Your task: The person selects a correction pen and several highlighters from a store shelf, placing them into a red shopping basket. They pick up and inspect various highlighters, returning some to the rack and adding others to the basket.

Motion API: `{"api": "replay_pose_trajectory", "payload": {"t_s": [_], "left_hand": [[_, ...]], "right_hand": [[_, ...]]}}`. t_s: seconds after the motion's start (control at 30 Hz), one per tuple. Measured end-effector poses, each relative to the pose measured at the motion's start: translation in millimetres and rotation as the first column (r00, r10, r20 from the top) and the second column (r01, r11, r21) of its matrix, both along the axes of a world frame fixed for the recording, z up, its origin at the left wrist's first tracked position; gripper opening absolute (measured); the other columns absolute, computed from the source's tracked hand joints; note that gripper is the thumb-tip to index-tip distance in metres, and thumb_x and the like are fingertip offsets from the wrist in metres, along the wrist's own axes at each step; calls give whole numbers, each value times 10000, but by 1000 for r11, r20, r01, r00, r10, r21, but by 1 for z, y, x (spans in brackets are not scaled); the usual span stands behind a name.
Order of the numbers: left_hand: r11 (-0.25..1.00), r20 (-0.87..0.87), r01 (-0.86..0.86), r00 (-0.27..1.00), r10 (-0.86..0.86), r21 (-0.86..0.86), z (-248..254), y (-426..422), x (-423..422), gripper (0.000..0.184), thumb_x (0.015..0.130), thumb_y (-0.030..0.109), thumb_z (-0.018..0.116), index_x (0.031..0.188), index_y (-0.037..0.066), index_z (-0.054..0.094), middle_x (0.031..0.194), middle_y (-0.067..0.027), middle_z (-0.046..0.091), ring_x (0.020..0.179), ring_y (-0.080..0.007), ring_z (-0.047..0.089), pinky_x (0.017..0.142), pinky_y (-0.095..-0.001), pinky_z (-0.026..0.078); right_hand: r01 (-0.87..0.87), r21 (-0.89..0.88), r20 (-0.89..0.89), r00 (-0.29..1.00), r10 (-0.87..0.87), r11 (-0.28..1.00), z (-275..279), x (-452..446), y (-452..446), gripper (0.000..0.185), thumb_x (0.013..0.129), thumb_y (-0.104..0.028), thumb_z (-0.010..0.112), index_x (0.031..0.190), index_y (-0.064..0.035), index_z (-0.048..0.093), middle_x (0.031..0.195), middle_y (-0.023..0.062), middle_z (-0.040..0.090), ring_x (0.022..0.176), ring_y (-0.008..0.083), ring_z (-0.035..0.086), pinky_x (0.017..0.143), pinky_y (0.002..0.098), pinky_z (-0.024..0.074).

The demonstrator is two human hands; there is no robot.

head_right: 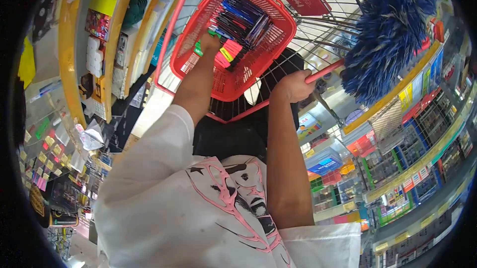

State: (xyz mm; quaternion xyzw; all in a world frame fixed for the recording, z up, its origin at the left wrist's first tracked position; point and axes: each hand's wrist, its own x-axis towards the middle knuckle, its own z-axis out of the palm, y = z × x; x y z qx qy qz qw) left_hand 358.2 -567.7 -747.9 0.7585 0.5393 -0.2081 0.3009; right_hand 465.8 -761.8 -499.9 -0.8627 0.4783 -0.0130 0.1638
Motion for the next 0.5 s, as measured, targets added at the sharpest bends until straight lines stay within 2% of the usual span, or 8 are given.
{"api": "replay_pose_trajectory", "payload": {"t_s": [0.03,0.07,0.13,0.17,0.27,0.37,0.5], "left_hand": [[995,-56,-76,996,72,-60,-10,3,-5,519,819,218,663,1282,83,473,1190,-205,572,1085,-358,598,888,-477,514],[997,-27,-63,998,62,-51,-10,8,-2,505,827,220,658,1281,81,483,1227,-216,573,1109,-358,594,914,-474,505],[998,-92,-26,996,21,-55,-9,19,8,535,808,227,678,1285,82,484,1255,-226,569,1137,-362,585,938,-472,495],[998,-87,-28,996,23,-62,-9,23,11,535,808,227,678,1285,82,484,1255,-226,569,1137,-362,585,938,-472,495],[986,-143,-19,990,-5,-166,-17,26,15,555,780,202,691,1281,81,485,1253,-232,577,1149,-363,581,949,-464,491],[993,-80,-96,993,91,-68,-31,17,11,552,743,133,685,1251,47,486,1330,-233,495,1141,-396,570,965,-452,482],[983,29,-176,984,175,45,-52,2,0,493,729,103,683,1178,22,496,1307,-231,479,1102,-401,581,963,-445,481]], "right_hand": [[-8,-15,-13,1000,8,1000,-2,-3,-4,371,888,-307,486,875,24,653,851,246,671,778,457,622,708,543,465],[-28,-26,-24,999,27,999,-1,-4,-5,371,888,-307,486,875,24,653,851,246,671,778,457,622,708,543,465],[37,54,-16,999,-36,998,0,-2,-3,373,895,-297,487,889,39,650,855,257,667,777,457,620,717,530,471],[3,45,-12,1000,-3,999,-1,-2,-4,382,900,-292,488,902,59,638,856,273,660,779,457,620,710,528,470],[-10,20,74,997,8,1000,-5,-4,-4,389,901,-294,485,919,66,632,858,290,652,767,458,619,703,530,464],[6,26,40,999,-7,1000,-6,-3,-6,374,893,-288,488,908,60,625,857,287,652,759,465,613,700,539,456],[6,50,17,1000,-7,999,2,-1,-1,366,886,-289,482,888,48,624,849,282,652,763,472,607,705,552,447]]}}
